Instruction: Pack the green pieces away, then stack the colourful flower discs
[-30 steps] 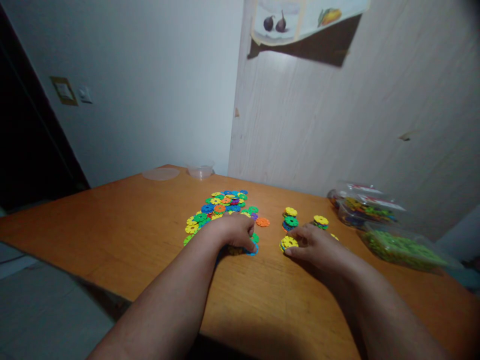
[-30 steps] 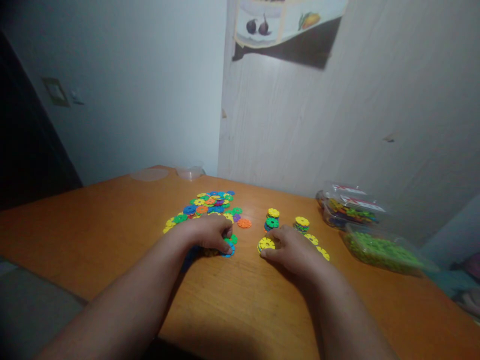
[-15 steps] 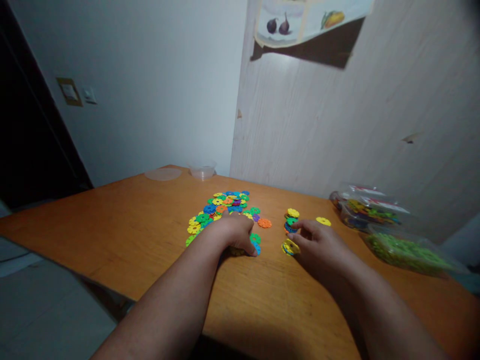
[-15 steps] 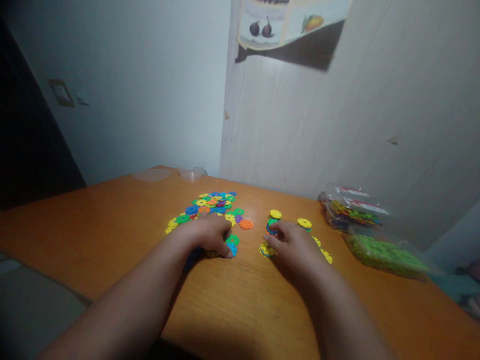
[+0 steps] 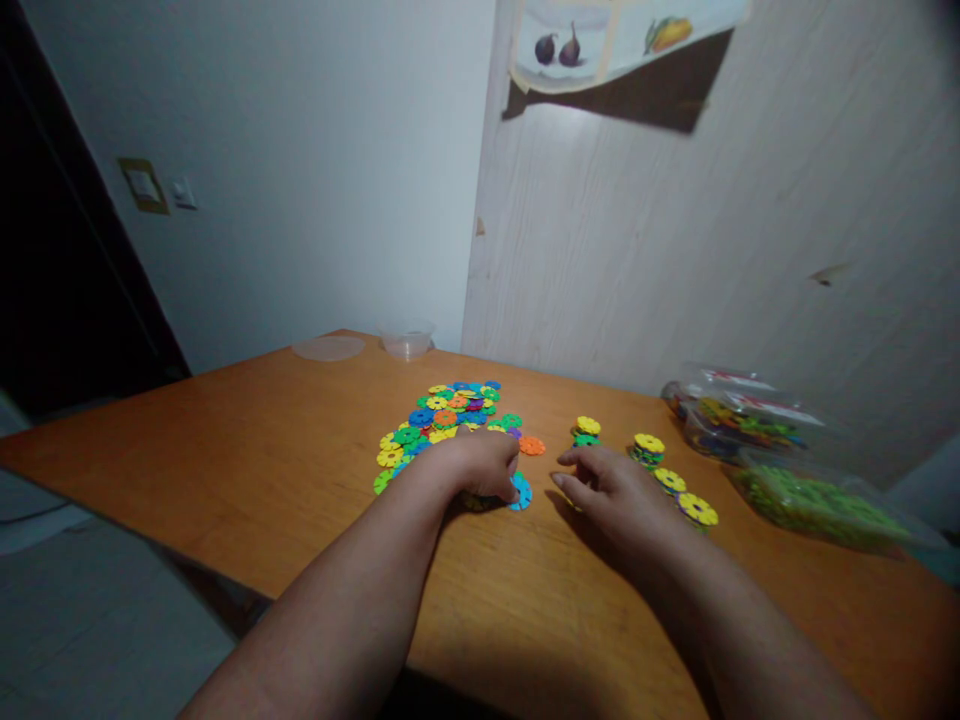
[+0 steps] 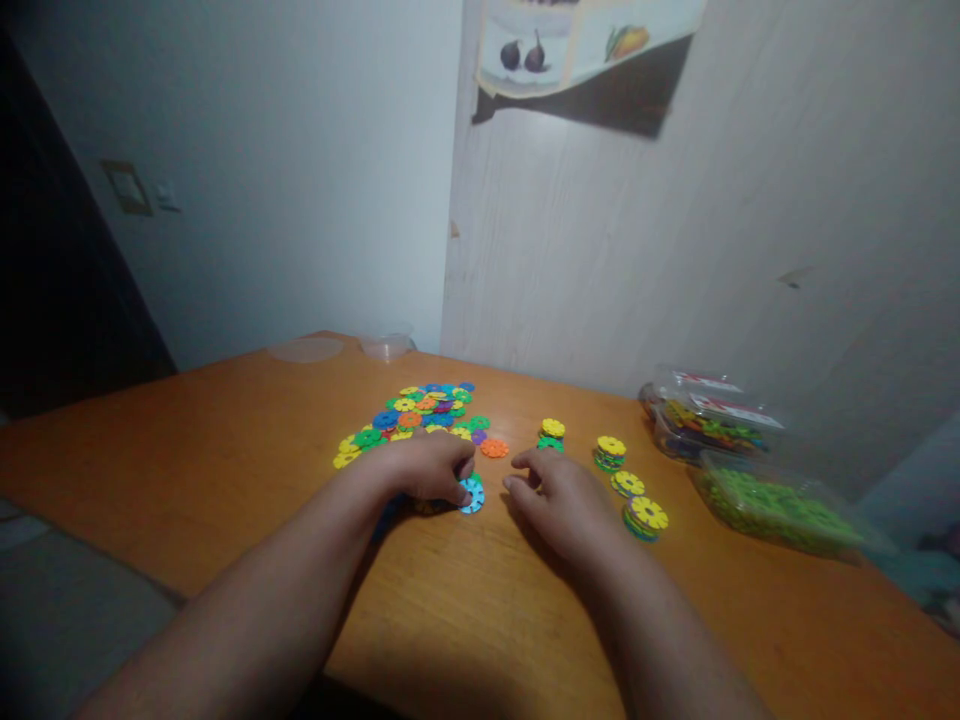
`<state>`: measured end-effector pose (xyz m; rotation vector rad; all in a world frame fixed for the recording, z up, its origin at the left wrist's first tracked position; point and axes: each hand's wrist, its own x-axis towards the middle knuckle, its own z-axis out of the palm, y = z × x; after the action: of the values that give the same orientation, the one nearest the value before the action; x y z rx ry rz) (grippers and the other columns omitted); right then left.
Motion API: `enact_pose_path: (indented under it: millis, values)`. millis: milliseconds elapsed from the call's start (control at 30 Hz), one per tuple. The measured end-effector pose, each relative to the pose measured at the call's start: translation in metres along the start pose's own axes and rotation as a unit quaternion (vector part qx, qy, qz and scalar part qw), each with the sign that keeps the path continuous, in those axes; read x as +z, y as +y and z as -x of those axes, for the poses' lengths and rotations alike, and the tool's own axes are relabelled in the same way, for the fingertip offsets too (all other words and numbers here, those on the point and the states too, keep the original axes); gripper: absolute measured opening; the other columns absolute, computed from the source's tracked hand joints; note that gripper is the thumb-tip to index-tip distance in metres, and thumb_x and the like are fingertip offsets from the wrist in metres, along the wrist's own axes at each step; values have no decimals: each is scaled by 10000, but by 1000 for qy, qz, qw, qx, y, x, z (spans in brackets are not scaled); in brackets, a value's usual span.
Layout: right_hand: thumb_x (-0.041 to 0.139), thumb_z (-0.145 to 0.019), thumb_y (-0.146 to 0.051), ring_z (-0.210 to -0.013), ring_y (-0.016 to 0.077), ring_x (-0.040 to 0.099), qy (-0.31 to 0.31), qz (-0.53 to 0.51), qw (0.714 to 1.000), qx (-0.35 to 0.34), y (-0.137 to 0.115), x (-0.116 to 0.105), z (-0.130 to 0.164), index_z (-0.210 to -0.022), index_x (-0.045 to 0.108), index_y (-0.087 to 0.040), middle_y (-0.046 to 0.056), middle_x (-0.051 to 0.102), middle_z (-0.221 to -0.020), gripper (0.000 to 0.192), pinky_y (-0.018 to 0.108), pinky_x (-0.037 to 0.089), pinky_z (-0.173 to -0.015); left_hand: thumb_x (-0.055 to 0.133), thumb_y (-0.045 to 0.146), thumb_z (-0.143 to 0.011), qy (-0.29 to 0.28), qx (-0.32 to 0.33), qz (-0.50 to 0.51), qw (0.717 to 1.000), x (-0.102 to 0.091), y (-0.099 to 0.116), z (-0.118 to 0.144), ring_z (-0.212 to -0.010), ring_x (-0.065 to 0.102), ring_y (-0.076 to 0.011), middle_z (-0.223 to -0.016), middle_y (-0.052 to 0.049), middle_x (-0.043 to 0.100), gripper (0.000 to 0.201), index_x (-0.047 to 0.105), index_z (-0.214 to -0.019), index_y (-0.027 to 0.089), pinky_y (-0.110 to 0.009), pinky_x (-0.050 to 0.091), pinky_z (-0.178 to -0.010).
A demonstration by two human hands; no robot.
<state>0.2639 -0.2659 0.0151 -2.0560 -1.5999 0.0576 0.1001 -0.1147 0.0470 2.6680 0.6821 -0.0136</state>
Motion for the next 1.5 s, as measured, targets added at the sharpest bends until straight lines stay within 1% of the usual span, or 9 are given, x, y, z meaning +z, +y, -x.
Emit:
enact_pose_path:
  millis: [200, 367, 500, 600, 733, 900, 1100, 1267, 1500]
  values:
    - [673, -832, -374, -943, 225, 615, -32, 8, 996, -83, -28, 4, 8, -1189, 676, -282, 51, 679, -1045, 368, 307, 434, -762, 667, 211, -695, 9, 27, 206, 978, 1, 7, -2, -610, 525, -122, -669, 21, 584, 109, 604, -779, 184, -210, 349, -506]
    - [622, -857, -346, -870, 200, 612, 18, 14, 998, -62, -20, -6, 6, -1114, 696, -273, 42, 687, -990, 277, 295, 424, -727, 664, 264, -715, 46, 16, 323, 945, 10, 8, -12, -643, 548, -110, -744, 18, 615, 180, 592, -855, 176, -200, 376, -524]
    - [640, -818, -403, -810, 214, 615, 37, 30, 999, 12, 7, -26, -1, -1102, 712, -242, 67, 704, -955, 335, 309, 429, -688, 610, 255, -737, 77, 4, 257, 963, 8, 0, -13, -685, 583, -136, -766, 5, 641, 122, 597, -837, 186, -217, 391, -548]
    - [625, -810, -393, -746, 206, 608, -20, 27, 998, 44, 22, -34, -3, -1001, 732, -239, 54, 702, -866, 267, 301, 415, -641, 616, 232, -708, 78, -24, 112, 990, 4, -4, -10, -702, 595, -169, -748, -11, 649, 64, 595, -755, 194, -248, 394, -580]
    - [626, -798, -391, -699, 192, 588, -80, 39, 995, 46, 24, -29, 0, -837, 712, -222, 42, 672, -787, 194, 283, 377, -587, 690, 343, -686, 43, -43, -10, 998, 2, -3, -5, -742, 613, -221, -769, -44, 672, 158, 627, -721, 203, -315, 433, -677]
    - [641, -795, -433, -747, 196, 590, -117, 73, 990, 19, 17, -24, -1, -881, 712, -219, 56, 672, -889, 241, 289, 385, -628, 743, 465, -648, 26, -54, -71, 996, 3, 2, -5, -879, 626, -277, -890, -77, 699, 297, 684, -797, 215, -378, 455, -793]
    - [637, -806, -414, -762, 204, 599, -133, 68, 989, 11, 13, -23, -1, -827, 713, -213, 57, 671, -870, 215, 298, 398, -649, 711, 435, -685, 6, -56, -82, 995, 5, 1, -9, -936, 629, -300, -894, -77, 706, 239, 676, -771, 215, -429, 450, -864]
    - [624, -831, -478, -795, 223, 619, -80, 38, 996, 34, 20, -21, -2, -1025, 728, -210, 68, 671, -908, 347, 315, 432, -656, 722, 359, -673, 12, -48, -52, 997, 7, -1, -9, -808, 621, -240, -818, -45, 681, 209, 626, -783, 209, -362, 458, -783]
    - [628, -850, -421, -940, 236, 627, 17, 12, 999, -38, 10, -13, -1, -1165, 697, -206, 91, 683, -1054, 387, 348, 474, -799, 638, 156, -704, 65, -32, 231, 970, 16, 5, -15, -640, 531, -117, -768, 9, 604, 182, 578, -872, 195, -215, 371, -547]
